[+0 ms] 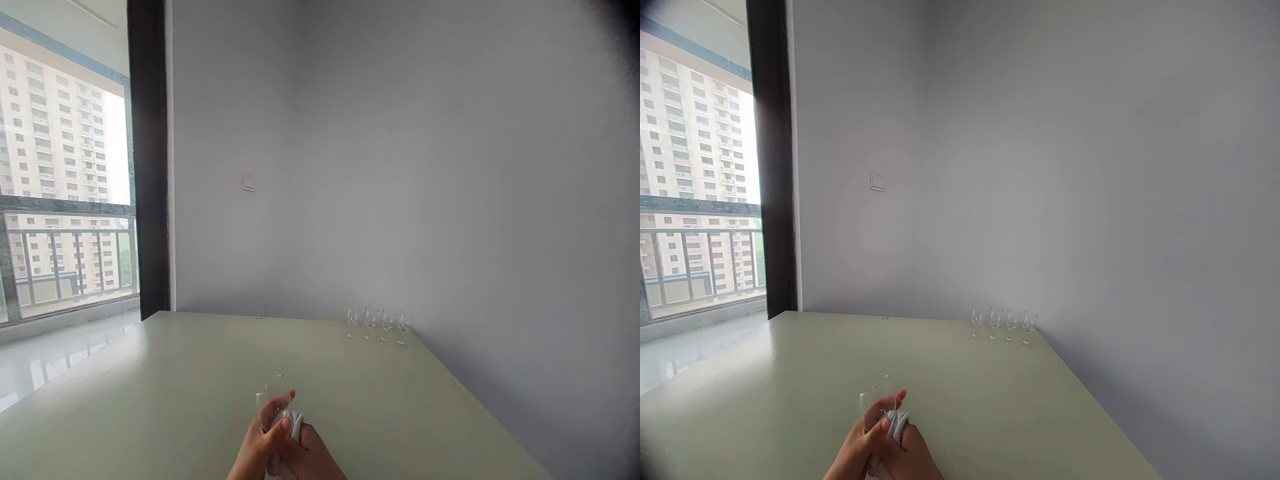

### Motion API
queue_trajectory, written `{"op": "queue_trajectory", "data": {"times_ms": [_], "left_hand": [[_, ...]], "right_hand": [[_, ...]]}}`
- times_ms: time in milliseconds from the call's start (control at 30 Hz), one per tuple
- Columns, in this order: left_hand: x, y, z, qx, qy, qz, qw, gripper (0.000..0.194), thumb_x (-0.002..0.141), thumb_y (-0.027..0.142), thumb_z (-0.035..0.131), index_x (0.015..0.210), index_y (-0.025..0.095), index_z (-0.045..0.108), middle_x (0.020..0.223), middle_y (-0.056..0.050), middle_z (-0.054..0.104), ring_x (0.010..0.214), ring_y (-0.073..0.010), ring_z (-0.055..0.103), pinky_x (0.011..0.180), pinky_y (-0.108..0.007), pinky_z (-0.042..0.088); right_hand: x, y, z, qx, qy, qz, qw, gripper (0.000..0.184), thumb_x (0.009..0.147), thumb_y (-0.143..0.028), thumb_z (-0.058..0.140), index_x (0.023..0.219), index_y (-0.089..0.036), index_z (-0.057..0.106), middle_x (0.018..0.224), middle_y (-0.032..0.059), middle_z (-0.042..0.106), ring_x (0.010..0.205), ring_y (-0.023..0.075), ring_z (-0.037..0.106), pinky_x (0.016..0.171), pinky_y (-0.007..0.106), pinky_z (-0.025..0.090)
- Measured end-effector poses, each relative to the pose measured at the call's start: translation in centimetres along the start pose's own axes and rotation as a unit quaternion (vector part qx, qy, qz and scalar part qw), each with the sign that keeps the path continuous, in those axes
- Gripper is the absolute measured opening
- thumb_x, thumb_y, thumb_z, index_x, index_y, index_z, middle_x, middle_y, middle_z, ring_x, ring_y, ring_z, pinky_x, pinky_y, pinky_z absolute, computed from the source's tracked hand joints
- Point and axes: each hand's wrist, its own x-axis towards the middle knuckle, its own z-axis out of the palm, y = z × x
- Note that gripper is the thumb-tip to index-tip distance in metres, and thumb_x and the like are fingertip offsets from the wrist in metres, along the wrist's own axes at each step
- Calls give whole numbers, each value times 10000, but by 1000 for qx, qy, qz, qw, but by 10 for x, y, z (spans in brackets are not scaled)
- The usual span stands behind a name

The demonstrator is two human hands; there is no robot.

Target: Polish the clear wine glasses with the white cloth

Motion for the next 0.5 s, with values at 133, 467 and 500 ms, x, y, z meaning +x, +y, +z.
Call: {"op": "queue_trajectory", "data": {"times_ms": [133,467,500], "left_hand": [[-1,3,4,-15,38,9,999,526,522,622,741,787,181,629,1131,-156,670,672,-194,616,602,-297,445],[-4,32,19,-158,204,-142,956,617,533,432,828,1002,232,479,836,-30,683,691,-198,628,610,-304,471],[-5,35,19,-197,195,-144,950,611,544,393,831,1007,246,460,830,-15,677,660,-179,620,593,-293,468]], "right_hand": [[2,11,-1,-145,44,-55,987,262,803,-425,568,864,-186,657,687,40,683,610,182,634,539,259,436],[38,70,18,-389,422,-585,573,226,811,-153,477,716,-223,670,553,44,629,622,223,583,736,449,439],[36,68,18,-383,420,-592,571,233,816,-143,473,716,-225,667,570,43,631,641,217,586,749,447,440]]}}
